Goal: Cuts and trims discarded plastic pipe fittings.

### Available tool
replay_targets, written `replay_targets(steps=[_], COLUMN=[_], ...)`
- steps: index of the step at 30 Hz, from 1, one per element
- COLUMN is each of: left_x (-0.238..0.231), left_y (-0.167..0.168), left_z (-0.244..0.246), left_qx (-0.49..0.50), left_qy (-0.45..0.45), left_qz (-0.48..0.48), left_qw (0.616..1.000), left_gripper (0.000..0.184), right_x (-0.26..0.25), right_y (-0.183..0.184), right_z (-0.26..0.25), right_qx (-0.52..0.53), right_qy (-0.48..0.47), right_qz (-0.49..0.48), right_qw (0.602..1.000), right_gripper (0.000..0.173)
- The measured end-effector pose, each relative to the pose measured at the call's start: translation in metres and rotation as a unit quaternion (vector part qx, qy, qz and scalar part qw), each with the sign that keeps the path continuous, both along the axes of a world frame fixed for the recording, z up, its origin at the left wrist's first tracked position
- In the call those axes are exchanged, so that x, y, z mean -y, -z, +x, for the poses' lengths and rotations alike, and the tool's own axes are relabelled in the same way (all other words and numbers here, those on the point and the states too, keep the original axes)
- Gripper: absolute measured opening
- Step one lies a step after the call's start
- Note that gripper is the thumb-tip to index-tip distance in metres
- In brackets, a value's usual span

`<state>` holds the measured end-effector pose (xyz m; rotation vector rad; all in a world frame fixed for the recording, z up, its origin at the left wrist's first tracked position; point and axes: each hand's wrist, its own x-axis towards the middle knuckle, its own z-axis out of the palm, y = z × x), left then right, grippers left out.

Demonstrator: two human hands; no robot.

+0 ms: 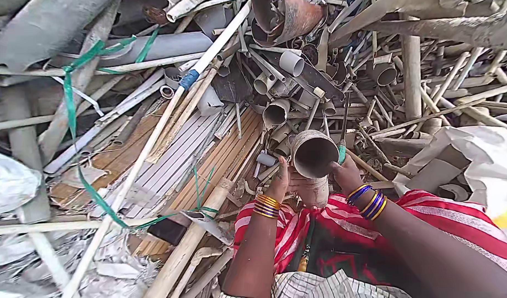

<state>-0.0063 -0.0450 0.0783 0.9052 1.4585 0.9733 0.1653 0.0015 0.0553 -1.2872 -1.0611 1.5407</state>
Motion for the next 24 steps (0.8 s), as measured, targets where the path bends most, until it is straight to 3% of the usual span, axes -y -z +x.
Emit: replay_targets(steps=[3,6,8,10,15,19,24], left_x=[0.021,0.039,0.050,0.059,0.072,0.068,0.056], left_y=[-0.007,-0.009,-0.003,0.004,0.039,0.054,0.050], left_z=[-0.025,-0.039,-0.045,-0.046,-0.031,-0.035,-0.042], left_qx=[-0.153,-0.268,-0.281,-0.293,-0.353,-0.251,-0.100], left_qy=[-0.037,-0.093,-0.145,-0.175,-0.190,-0.178,-0.176], left_qz=[0.121,0.118,0.111,0.103,0.048,0.051,0.033], left_qw=[0.980,0.952,0.942,0.934,0.915,0.950,0.979], left_gripper=[0.060,0.063,0.067,0.059,0.050,0.057,0.044], right_x=[0.005,0.025,0.035,0.041,0.047,0.057,0.050], right_y=[-0.005,-0.012,-0.012,-0.011,0.000,-0.005,-0.020], right_z=[-0.013,-0.030,-0.040,-0.045,-0.043,-0.043,-0.040], right_qx=[0.075,0.167,0.195,0.214,0.276,0.343,0.410], right_qy=[-0.057,-0.125,-0.159,-0.185,-0.226,-0.206,-0.237], right_qz=[0.076,0.161,0.205,0.223,0.210,0.217,0.283], right_qw=[0.993,0.965,0.946,0.933,0.910,0.890,0.834], right_gripper=[0.039,0.051,0.057,0.061,0.065,0.065,0.068])
